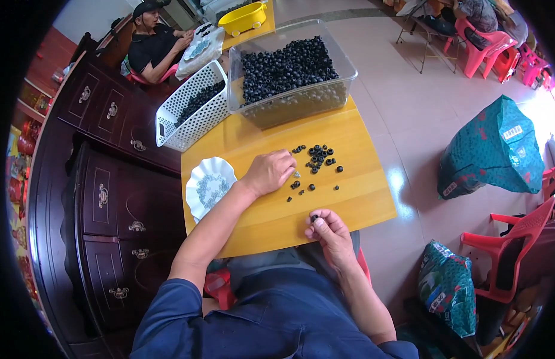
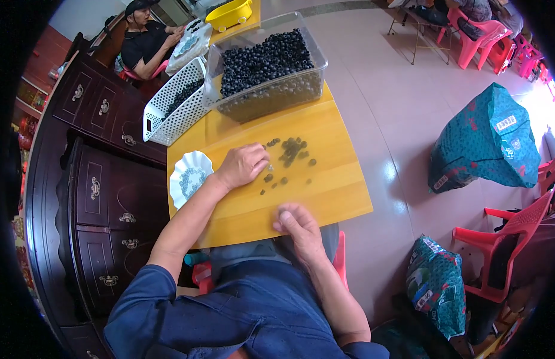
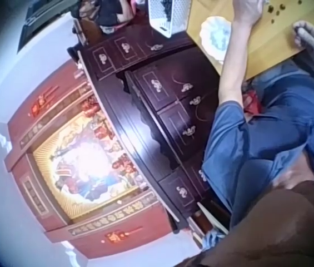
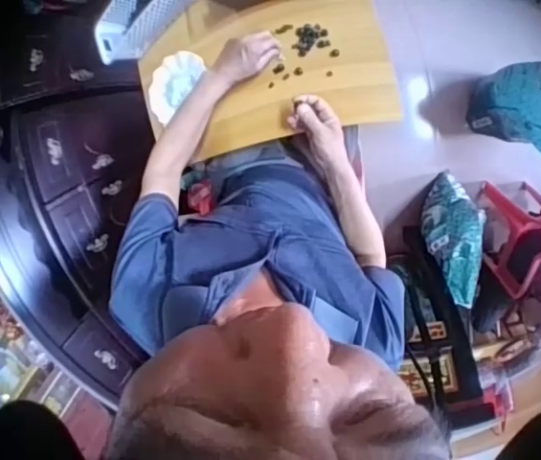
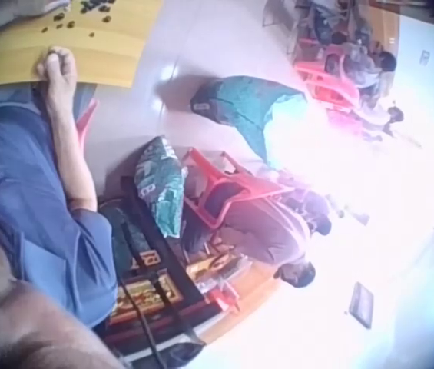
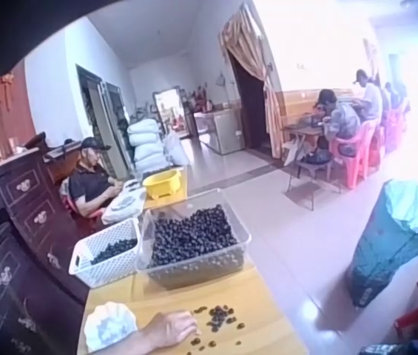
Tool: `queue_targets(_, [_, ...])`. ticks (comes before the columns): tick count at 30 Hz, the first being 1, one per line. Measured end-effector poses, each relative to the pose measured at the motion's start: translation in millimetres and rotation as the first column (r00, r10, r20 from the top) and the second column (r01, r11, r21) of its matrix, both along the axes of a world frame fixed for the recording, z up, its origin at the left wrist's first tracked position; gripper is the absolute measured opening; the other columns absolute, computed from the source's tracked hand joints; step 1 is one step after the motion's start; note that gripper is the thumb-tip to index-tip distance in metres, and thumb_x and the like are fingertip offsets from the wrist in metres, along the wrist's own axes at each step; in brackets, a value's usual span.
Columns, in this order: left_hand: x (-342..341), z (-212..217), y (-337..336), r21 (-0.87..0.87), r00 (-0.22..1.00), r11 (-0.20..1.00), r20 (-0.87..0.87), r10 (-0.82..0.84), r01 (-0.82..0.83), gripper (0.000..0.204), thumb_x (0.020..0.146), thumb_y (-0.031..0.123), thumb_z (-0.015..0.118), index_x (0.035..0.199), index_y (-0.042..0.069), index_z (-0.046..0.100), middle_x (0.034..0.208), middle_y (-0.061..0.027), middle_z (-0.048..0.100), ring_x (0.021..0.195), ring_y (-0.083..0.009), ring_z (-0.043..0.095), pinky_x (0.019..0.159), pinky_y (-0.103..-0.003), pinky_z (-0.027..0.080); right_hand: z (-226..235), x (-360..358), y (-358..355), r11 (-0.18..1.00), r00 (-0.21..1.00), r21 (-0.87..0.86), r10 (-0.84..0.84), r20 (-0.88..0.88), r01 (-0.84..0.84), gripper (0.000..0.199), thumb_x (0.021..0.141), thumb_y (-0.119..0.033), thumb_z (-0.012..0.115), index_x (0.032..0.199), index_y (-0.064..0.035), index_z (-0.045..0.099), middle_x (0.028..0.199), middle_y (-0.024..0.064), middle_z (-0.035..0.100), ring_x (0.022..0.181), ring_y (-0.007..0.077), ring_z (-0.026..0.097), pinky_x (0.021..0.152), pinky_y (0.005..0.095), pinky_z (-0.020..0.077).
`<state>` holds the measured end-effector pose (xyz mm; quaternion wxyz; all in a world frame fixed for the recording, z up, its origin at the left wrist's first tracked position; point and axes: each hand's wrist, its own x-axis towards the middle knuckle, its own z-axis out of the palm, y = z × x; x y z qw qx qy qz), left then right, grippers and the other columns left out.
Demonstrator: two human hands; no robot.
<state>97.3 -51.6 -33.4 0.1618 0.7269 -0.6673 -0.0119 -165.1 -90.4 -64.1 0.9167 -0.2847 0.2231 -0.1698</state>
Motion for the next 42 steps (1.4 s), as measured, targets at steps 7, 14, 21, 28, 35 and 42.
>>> queue_targets(7, [-16, 18, 24, -0.14, 0.971, 0.979, -0.21, 0.117, -0.148, 0.006, 0.084, 0.003, 0.068, 0.088, 0.004, 0.065, 0.076, -0.0065, 0.063, 0.064, -0.0211, 0.062, 0.058, -0.032, 0.05, -3, -2, -4, 0.991, 0.993, -0.064, -0.113, 0.028, 0.115, 0.021, 0.1, -0.013, 0.064, 0.12, -0.0045, 0.064, 0.104, 0.0061, 0.07, 0.086, 0.0112, 0.064, 0.08, 0.0251, 0.0531])
queue_targets(14, [-68, 34, 55, -0.039, 0.74, 0.938, -0.626, 0.246, -0.345, 0.015, 0.086, -0.002, 0.07, 0.101, -0.002, 0.072, 0.084, -0.0031, 0.07, 0.069, -0.006, 0.062, 0.063, -0.022, 0.051, -1, -1, -1, 0.951, 0.98, -0.256, -0.193, -0.044, 0.175, 0.024, 0.097, -0.009, 0.068, 0.12, -0.0007, 0.066, 0.098, 0.002, 0.066, 0.085, 0.008, 0.061, 0.079, 0.0228, 0.0512])
queue_targets(21, [-96, 38, 61, -0.036, 0.638, 0.965, -0.757, 0.143, -0.259, 0.01, 0.089, -0.002, 0.069, 0.099, -0.003, 0.072, 0.089, -0.0053, 0.072, 0.078, -0.009, 0.067, 0.071, -0.024, 0.054, -3, 1, 2, 0.909, 0.98, -0.381, -0.198, -0.033, 0.171, 0.024, 0.097, -0.006, 0.067, 0.12, -0.0003, 0.061, 0.098, 0.0008, 0.063, 0.086, 0.0068, 0.06, 0.08, 0.0218, 0.0507])
queue_targets(28, [-105, 38, 60, -0.046, 0.509, 0.975, -0.857, 0.073, -0.217, 0.008, 0.091, -0.001, 0.07, 0.099, -0.002, 0.07, 0.094, -0.0056, 0.071, 0.084, -0.0108, 0.066, 0.079, -0.026, 0.054, -9, -1, 1, 0.916, 0.986, -0.37, -0.168, -0.002, 0.156, 0.023, 0.098, -0.007, 0.066, 0.119, -0.0011, 0.061, 0.1, 0.0025, 0.065, 0.089, 0.0082, 0.061, 0.081, 0.0232, 0.0515])
queue_targets(35, [-109, 39, 55, -0.19, 0.604, 0.964, -0.796, -0.039, -0.187, 0.008, 0.088, -0.001, 0.073, 0.095, -0.001, 0.068, 0.102, -0.0087, 0.068, 0.091, -0.0152, 0.065, 0.081, -0.027, 0.053, -7, -3, -3, 0.994, 0.995, -0.074, -0.072, 0.072, 0.077, 0.023, 0.101, -0.012, 0.063, 0.122, -0.0025, 0.063, 0.105, 0.0059, 0.069, 0.09, 0.0118, 0.064, 0.084, 0.026, 0.0541])
queue_targets(42, [-119, 45, 46, -0.193, 0.671, 0.965, -0.741, -0.027, -0.175, 0.009, 0.086, -0.001, 0.074, 0.093, 0.0, 0.07, 0.101, -0.0104, 0.068, 0.09, -0.0197, 0.067, 0.081, -0.03, 0.053, -10, -3, -2, 0.999, 0.987, -0.017, -0.028, 0.159, 0.031, 0.024, 0.101, -0.012, 0.062, 0.123, -0.0021, 0.064, 0.105, 0.0042, 0.069, 0.089, 0.0117, 0.065, 0.083, 0.0276, 0.056])
